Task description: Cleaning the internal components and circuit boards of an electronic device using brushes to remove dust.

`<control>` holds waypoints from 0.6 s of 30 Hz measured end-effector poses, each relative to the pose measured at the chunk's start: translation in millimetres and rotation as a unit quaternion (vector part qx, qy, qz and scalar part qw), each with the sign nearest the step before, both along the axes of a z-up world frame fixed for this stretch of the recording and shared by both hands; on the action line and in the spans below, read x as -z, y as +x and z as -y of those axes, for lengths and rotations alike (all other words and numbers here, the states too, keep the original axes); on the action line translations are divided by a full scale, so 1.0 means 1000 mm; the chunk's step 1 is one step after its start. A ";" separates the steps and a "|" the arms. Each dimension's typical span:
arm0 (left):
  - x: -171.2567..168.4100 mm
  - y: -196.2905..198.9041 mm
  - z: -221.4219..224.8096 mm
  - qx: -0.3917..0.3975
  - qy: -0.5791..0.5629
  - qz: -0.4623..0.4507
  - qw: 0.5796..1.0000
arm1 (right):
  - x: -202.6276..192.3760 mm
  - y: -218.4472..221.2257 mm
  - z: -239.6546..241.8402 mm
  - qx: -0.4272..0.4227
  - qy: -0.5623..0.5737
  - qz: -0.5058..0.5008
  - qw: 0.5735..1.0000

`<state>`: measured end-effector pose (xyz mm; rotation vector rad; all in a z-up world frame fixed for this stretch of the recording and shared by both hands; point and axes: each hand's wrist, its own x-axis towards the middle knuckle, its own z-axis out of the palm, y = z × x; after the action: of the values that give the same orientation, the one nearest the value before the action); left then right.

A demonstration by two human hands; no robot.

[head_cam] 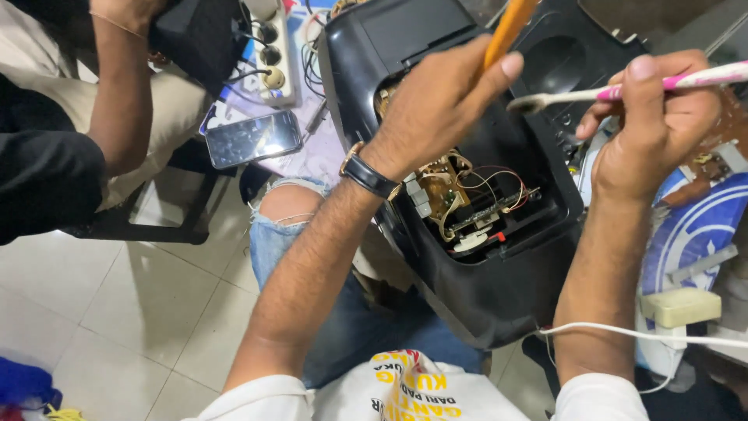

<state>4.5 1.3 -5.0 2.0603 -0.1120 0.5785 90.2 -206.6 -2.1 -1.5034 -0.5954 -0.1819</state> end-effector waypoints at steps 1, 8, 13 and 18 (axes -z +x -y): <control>-0.007 -0.005 0.000 0.002 -0.002 -0.003 1.000 | -0.002 -0.003 0.000 0.002 -0.002 -0.003 1.000; -0.014 -0.015 -0.002 -0.155 0.124 0.076 0.977 | 0.000 -0.006 0.001 -0.008 -0.169 0.017 0.985; -0.008 -0.019 -0.001 -0.149 0.157 0.078 0.973 | 0.008 -0.004 0.003 -0.006 -0.206 0.004 0.979; -0.003 -0.016 -0.003 -0.164 0.222 0.052 0.960 | 0.011 -0.001 -0.007 -0.051 -0.180 -0.022 0.982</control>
<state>-11.9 4.3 -1.7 2.5078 0.0462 0.9331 89.4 -199.6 -13.2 -1.8142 -0.6954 0.0418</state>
